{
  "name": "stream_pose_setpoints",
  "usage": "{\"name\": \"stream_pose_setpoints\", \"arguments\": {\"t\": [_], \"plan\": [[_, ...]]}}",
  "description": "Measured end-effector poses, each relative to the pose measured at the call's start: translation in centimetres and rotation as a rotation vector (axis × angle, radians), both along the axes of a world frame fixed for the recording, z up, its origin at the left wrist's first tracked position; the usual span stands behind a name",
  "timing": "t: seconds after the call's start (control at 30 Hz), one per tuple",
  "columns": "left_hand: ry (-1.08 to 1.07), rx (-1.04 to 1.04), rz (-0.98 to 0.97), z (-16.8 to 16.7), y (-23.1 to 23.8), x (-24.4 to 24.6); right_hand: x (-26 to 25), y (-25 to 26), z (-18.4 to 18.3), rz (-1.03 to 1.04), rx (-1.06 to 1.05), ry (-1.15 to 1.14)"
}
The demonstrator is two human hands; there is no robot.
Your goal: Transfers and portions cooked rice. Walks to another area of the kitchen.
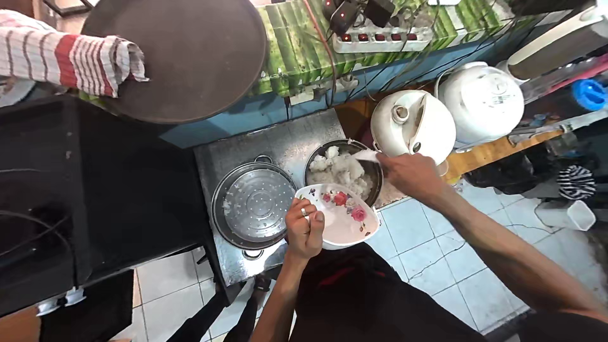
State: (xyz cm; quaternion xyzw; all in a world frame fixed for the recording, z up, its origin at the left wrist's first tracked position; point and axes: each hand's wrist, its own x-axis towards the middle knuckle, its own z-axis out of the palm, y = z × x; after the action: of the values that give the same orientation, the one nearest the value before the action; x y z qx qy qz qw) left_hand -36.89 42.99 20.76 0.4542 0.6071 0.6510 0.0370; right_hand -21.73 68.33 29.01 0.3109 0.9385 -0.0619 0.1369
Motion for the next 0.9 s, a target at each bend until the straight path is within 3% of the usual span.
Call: {"name": "stream_pose_setpoints", "arguments": {"t": [0.1,0.17,0.3,0.53,0.7,0.9], "plan": [[0.016,-0.022,-0.022,0.4,-0.3,0.0,2.4,0.5,0.8,0.019,-0.023,0.003],[0.017,-0.031,-0.022,0.4,-0.3,0.1,2.7,-1.2,-1.0,0.043,-0.045,-0.032],[0.023,-0.039,-0.036,0.3,-0.2,-0.1,1.5,-1.5,-4.1,-0.115,0.004,-0.089],[0.025,-0.05,-0.033,0.5,-0.3,-0.2,3.7,-1.4,-0.8,0.073,-0.133,-0.046],[0.016,-0.056,-0.037,0.4,-0.2,-0.3,3.1,-3.3,-5.6,-0.135,0.001,-0.06],[0.07,0.024,-0.173,0.8,-0.9,-0.5,3.8,-2.6,-3.9,-0.159,-0.129,-0.075]]}}
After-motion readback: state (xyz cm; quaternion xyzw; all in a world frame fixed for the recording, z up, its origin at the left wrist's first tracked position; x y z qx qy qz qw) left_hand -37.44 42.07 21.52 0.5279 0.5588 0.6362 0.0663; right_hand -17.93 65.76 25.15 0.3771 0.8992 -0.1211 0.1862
